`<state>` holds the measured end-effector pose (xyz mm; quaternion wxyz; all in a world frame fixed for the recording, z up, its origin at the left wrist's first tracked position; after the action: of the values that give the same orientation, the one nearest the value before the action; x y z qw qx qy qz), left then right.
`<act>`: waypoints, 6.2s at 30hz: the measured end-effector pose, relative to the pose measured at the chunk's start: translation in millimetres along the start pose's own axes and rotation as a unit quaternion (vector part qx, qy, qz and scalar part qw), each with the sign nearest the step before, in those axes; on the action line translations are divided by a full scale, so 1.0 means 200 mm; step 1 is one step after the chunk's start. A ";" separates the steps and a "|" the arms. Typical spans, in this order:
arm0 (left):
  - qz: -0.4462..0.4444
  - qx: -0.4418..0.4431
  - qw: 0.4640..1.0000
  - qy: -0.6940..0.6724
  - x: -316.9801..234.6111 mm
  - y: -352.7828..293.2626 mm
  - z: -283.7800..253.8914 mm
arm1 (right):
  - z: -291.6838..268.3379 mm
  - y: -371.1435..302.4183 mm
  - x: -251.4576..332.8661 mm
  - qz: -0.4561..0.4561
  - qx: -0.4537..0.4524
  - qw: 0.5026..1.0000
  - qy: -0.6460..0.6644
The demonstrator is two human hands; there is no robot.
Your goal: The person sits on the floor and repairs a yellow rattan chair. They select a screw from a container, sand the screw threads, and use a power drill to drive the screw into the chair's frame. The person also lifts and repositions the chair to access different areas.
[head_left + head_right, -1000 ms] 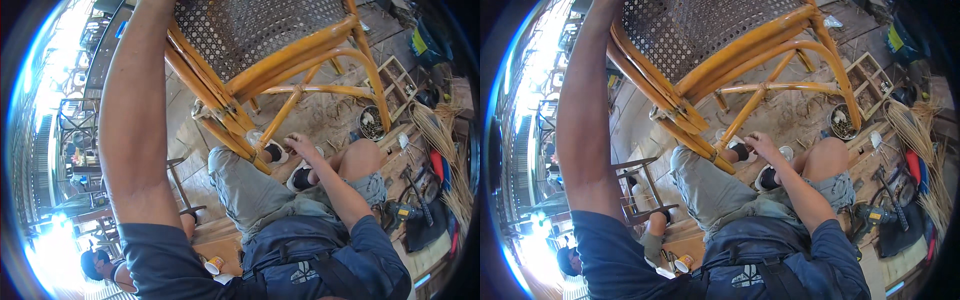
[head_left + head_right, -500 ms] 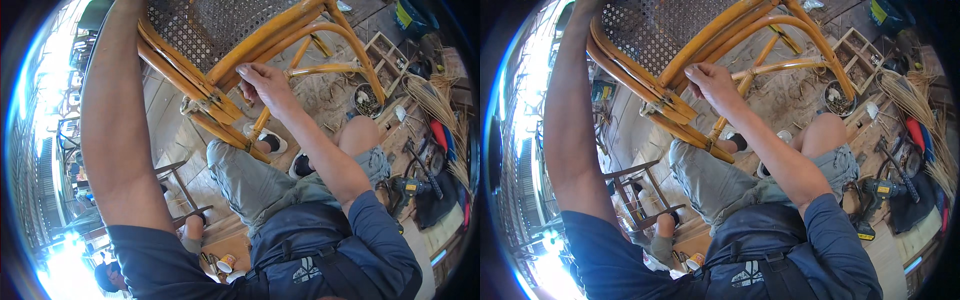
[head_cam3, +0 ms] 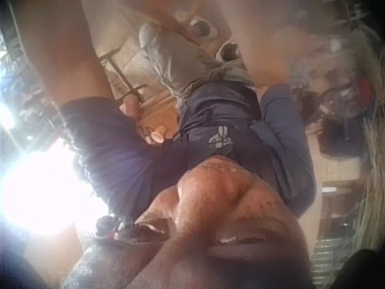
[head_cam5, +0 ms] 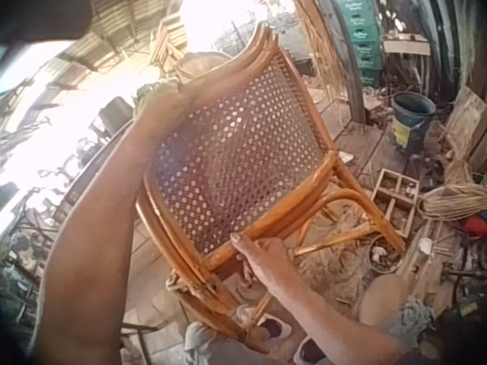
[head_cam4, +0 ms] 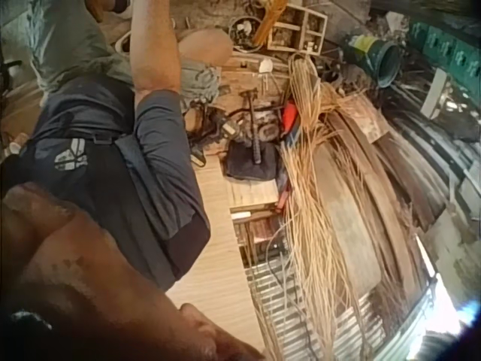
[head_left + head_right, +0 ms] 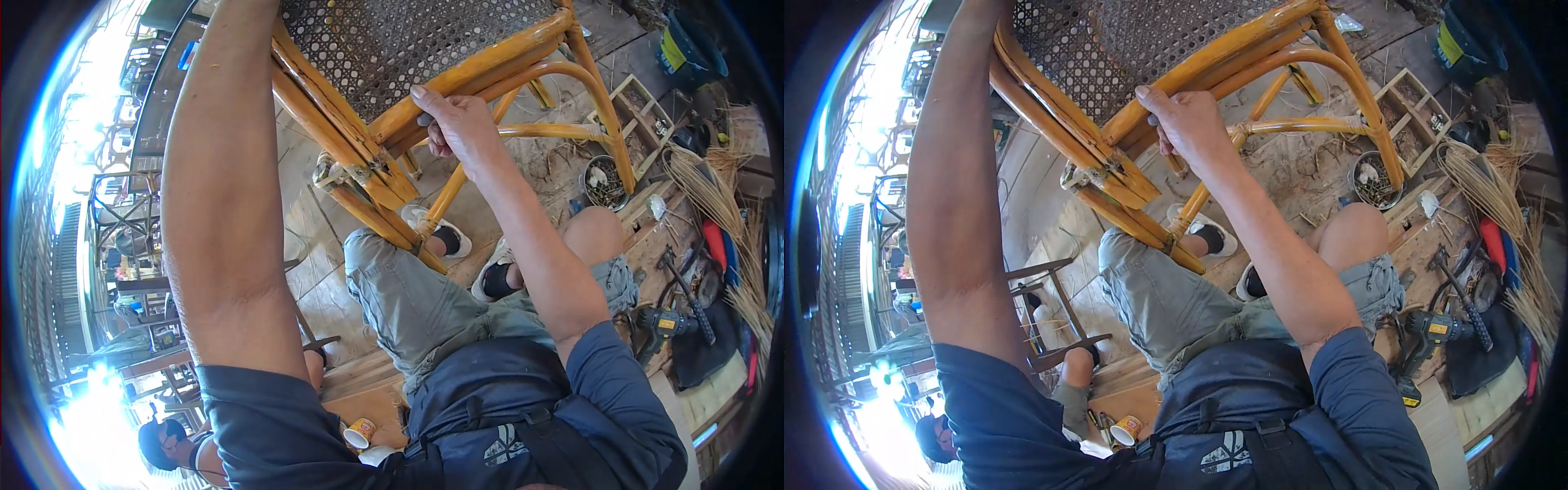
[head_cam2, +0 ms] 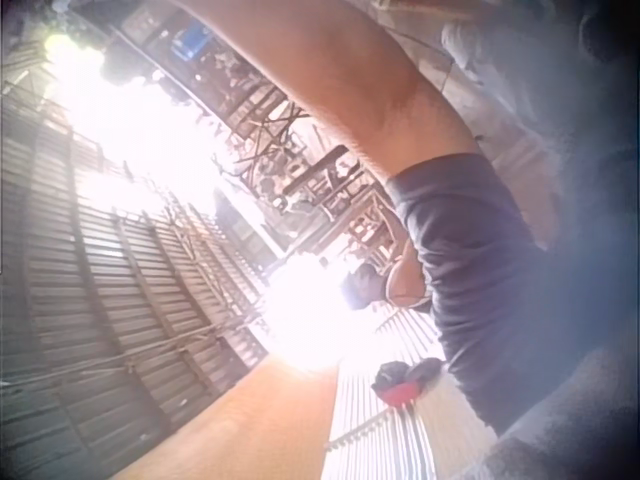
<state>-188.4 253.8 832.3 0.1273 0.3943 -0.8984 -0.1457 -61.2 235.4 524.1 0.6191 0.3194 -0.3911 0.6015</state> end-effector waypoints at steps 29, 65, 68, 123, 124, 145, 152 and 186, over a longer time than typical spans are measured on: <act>-0.189 0.072 0.739 -0.643 0.23 -1.47 0.79 | -0.04 -0.41 0.34 -0.218 -0.081 0.872 -0.430; -0.231 0.073 0.685 -0.687 0.22 -1.77 0.92 | 0.15 -0.52 0.26 -0.294 0.032 0.695 -0.656; -0.236 0.082 0.683 -0.686 0.21 -1.76 0.92 | 0.14 -0.52 0.26 -0.300 0.028 0.704 -0.644; -0.220 0.088 0.723 -0.649 0.13 -1.65 0.78 | -1.16 -0.55 0.38 -0.132 -0.325 0.800 -0.487; -0.216 0.094 0.719 -0.654 0.13 -1.64 0.80 | -1.24 -0.52 0.30 -0.131 -0.288 0.829 -0.461; -0.181 0.114 0.652 -0.728 0.41 -1.21 0.90 | -0.57 -0.38 -0.12 -0.087 -0.131 0.936 -0.314; -0.176 0.126 0.648 -0.730 0.44 -1.16 0.93 | -0.58 -0.53 -0.78 0.077 -0.069 0.916 -0.389; -0.151 0.180 0.598 -0.767 0.43 -1.13 0.97 | -0.17 -0.26 -0.22 -0.042 0.026 0.942 -0.332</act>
<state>-160.3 74.8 579.9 -0.7057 0.2827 -0.6010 -0.2469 -4.4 239.8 473.5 0.4703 0.5331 -0.5450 0.4445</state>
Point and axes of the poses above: each hand's wrist, its own y-axis towards the middle knuckle, its own z-axis out of the palm, x = y × z, the point moved 10 cm from there along y, towards the middle knuckle, and after that the axes turned 15 degrees about x, right-handed, at the moved point
